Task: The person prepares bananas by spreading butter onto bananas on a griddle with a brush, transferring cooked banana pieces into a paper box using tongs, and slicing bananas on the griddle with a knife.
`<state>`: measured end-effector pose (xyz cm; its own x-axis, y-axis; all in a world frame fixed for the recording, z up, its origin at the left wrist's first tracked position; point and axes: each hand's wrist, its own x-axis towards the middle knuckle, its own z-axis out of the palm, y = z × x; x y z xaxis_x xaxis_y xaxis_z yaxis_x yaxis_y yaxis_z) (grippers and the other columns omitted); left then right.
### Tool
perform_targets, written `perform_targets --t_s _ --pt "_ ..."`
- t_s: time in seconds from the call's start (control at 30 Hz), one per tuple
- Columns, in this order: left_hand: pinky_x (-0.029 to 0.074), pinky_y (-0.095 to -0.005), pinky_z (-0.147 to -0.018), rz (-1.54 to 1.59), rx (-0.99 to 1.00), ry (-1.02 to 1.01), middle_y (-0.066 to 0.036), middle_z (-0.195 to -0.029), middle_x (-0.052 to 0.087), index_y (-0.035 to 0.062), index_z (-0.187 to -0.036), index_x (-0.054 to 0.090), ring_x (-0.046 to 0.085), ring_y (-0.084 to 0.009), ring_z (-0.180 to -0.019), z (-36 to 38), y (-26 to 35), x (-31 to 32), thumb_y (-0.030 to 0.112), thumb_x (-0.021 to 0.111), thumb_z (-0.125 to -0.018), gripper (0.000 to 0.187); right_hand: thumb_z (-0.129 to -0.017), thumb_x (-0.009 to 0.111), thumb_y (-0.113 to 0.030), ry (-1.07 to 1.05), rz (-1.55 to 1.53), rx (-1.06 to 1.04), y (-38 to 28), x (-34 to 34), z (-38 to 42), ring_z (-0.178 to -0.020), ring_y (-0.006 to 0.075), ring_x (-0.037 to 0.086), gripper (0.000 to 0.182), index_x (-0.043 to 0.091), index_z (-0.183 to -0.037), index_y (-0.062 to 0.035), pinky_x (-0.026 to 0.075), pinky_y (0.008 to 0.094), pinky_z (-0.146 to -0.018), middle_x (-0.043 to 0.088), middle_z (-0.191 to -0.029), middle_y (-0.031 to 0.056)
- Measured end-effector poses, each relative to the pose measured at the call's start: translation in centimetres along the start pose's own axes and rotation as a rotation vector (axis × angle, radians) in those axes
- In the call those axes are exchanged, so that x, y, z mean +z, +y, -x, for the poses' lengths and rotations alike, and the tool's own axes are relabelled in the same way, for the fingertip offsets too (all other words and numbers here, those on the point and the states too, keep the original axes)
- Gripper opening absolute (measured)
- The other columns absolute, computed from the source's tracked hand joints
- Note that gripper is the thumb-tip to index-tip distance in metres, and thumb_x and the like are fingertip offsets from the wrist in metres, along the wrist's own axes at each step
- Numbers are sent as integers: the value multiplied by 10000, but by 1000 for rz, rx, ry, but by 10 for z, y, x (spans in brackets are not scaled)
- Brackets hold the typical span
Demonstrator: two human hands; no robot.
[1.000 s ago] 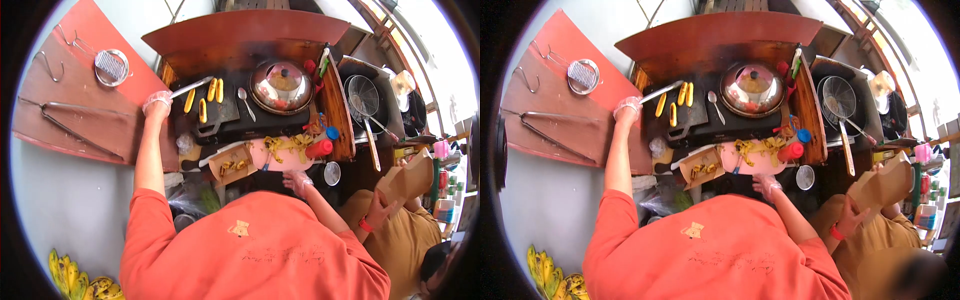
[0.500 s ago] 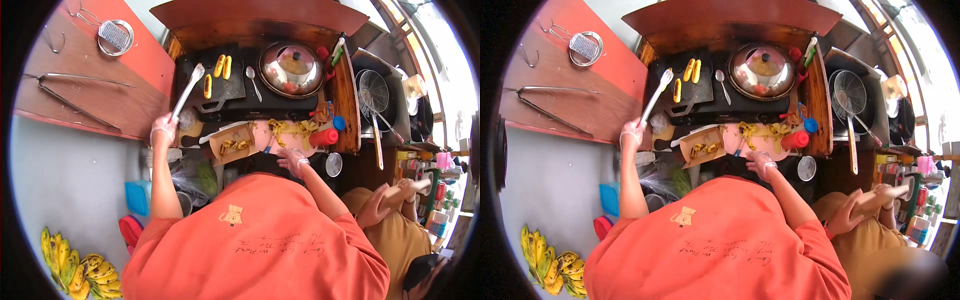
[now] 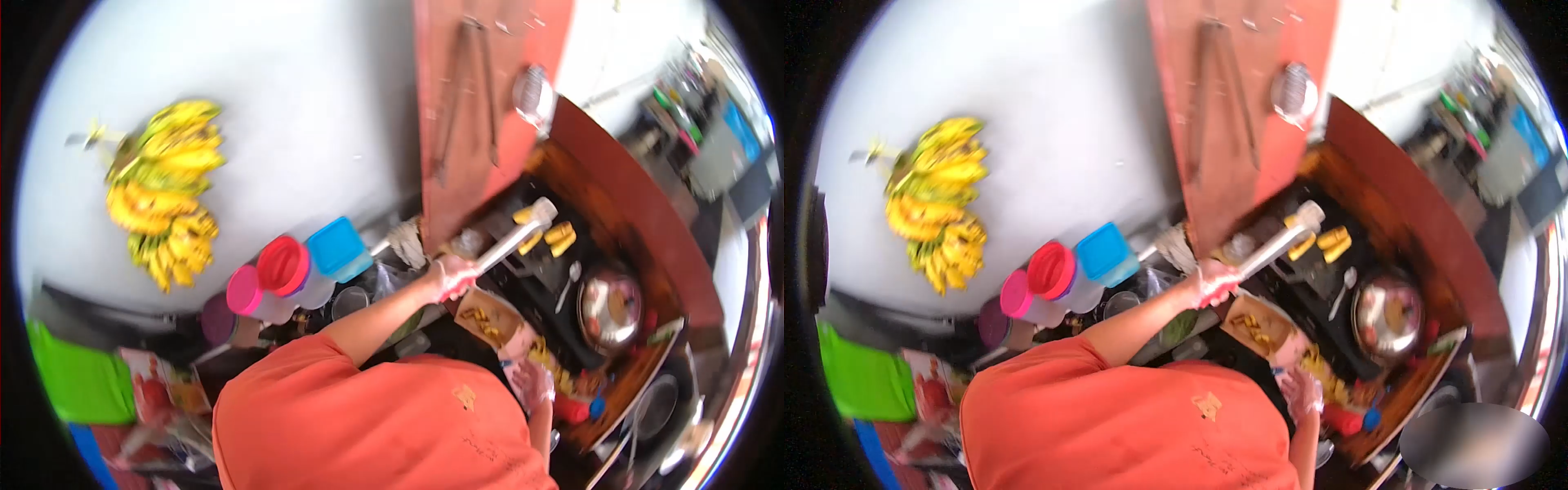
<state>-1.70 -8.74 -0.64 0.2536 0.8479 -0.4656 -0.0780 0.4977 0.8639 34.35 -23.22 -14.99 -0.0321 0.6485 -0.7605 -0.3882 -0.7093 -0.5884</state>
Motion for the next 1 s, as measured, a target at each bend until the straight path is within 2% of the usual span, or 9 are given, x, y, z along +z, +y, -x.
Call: perform_targets --t_s 0.07,0.2,0.37,0.43,0.63,0.73,0.77,0.9,1.0 --pt "359 -268 -342 -28 48 24 -50 -644 609 30 -779 628 504 -111 -432 -6 -12 -4 299 666 -926 309 -907 629 -349 -82 -26 -25 -5 -12 -16 -903 299 635 500 558 -1262 -4 537 431 -824 622 -1216 139" --pt "360 -274 -337 106 67 57 -65 -648 612 28 -772 623 507 -113 -426 22 -21 -4 294 675 -917 307 -892 666 -378 -91 140 -88 -38 3 -19 -909 292 627 545 553 -1289 -21 533 417 -818 619 -1181 148" --pt "369 -281 -328 190 102 81 -71 -670 622 28 -775 629 515 -128 -424 39 -38 -8 287 641 -916 295 -893 676 -382 -126 334 -226 -83 34 -10 -911 264 642 512 603 -1235 -8 530 384 -792 638 -1180 158" --pt "387 -284 -344 180 82 88 -110 -735 652 14 -881 647 530 -148 -447 36 -48 -15 320 607 -943 314 -887 673 -377 -157 367 -280 -94 44 -6 -921 256 650 523 605 -1237 6 525 359 -768 653 -1166 159" --pt "394 -286 -338 305 67 77 -117 -738 658 6 -923 650 536 -155 -448 32 -60 -17 327 593 -949 327 -885 659 -394 -194 468 -292 -101 70 0 -917 253 653 562 592 -1263 16 530 352 -772 650 -1195 172" --pt "395 -280 -339 250 93 88 -109 -735 658 4 -934 654 542 -152 -449 38 -51 -8 323 594 -949 325 -879 665 -404 -204 464 -265 -96 64 -8 -925 254 652 577 593 -1268 16 538 355 -778 647 -1204 175" --pt "383 -287 -331 296 97 113 -87 -664 627 8 -773 657 528 -146 -424 42 -46 -2 264 622 -875 277 -879 667 -402 -208 475 -263 -94 61 -10 -923 254 651 576 593 -1267 18 541 358 -777 646 -1202 175" --pt "380 -289 -333 190 88 134 -82 -660 625 -2 -782 667 522 -139 -425 38 -46 6 237 619 -868 259 -883 669 -380 -207 501 -245 -93 56 -7 -910 254 645 555 596 -1262 18 548 366 -768 642 -1195 175" --pt "380 -289 -333 225 78 109 -83 -658 625 -3 -785 666 525 -140 -425 30 -52 6 236 618 -869 258 -884 672 -372 -208 486 -236 -91 48 -11 -905 255 642 542 599 -1257 14 547 368 -765 641 -1178 168"
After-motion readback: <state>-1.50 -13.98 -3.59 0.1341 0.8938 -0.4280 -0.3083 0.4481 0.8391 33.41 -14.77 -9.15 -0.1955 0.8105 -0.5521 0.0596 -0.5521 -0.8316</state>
